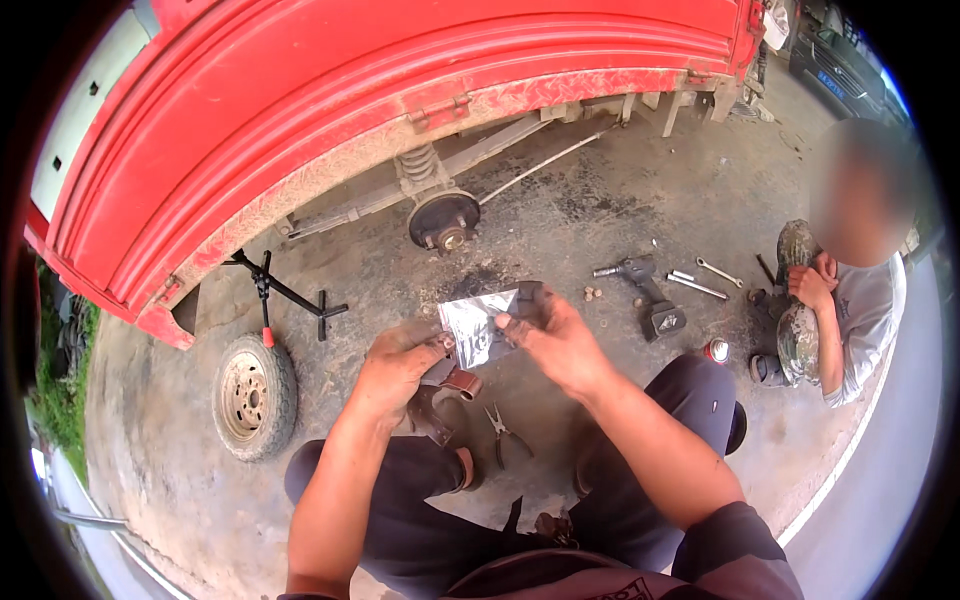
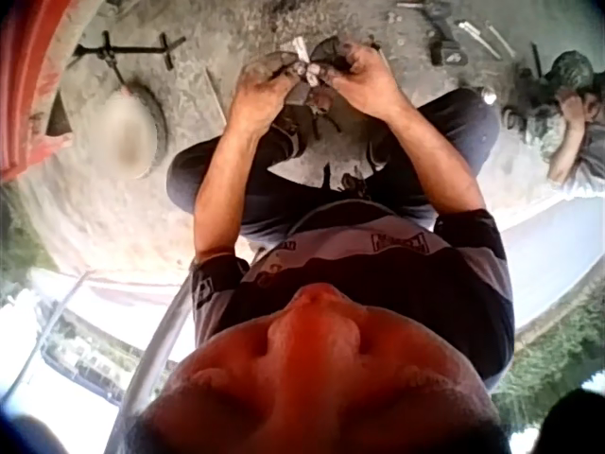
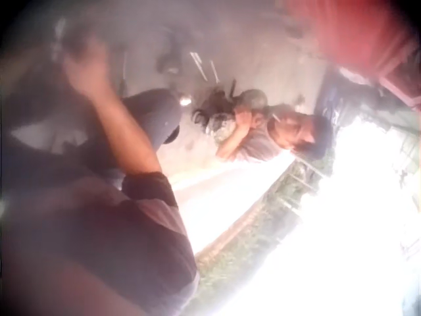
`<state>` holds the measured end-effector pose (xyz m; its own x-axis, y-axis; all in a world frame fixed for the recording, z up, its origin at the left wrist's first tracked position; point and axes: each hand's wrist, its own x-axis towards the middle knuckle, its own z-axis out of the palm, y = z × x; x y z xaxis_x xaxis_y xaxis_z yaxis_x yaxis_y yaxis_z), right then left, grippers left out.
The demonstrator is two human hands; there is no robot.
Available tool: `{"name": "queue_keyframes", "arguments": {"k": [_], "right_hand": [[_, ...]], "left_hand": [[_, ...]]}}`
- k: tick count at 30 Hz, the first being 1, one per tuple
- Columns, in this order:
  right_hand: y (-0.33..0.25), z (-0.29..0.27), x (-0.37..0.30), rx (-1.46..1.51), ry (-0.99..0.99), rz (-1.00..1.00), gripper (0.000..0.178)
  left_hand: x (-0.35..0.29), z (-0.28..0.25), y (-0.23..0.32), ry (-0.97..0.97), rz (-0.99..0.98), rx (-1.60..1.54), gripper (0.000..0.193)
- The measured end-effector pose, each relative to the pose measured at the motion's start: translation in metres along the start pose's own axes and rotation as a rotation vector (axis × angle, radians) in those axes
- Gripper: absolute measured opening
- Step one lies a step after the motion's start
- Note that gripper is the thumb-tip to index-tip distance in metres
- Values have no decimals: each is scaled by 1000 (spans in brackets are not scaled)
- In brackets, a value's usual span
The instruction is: The person uses a screwdriver and pliers to manipulate components of a vehicle's brake assembly, applying spray from a can and handling brake pads and springs.
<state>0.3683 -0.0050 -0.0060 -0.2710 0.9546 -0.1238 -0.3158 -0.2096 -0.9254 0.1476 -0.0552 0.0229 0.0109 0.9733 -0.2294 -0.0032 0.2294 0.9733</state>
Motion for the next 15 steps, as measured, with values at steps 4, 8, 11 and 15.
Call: {"name": "queue_keyframes", "arguments": {"k": [4,8,11,15], "right_hand": [[16,-20,4,-468,172,-241,28],[3,-13,-1,-463,-134,-120,18],[2,-1,0,-415,-229,1,17],[13,-8,11,-424,-277,40,16]], "left_hand": [[8,9,-15,49,-73,-47,18],[19,25,-25,26,-91,2,15],[23,26,-28,14,-102,61,13],[29,22,-35,-14,-112,60,12]]}}
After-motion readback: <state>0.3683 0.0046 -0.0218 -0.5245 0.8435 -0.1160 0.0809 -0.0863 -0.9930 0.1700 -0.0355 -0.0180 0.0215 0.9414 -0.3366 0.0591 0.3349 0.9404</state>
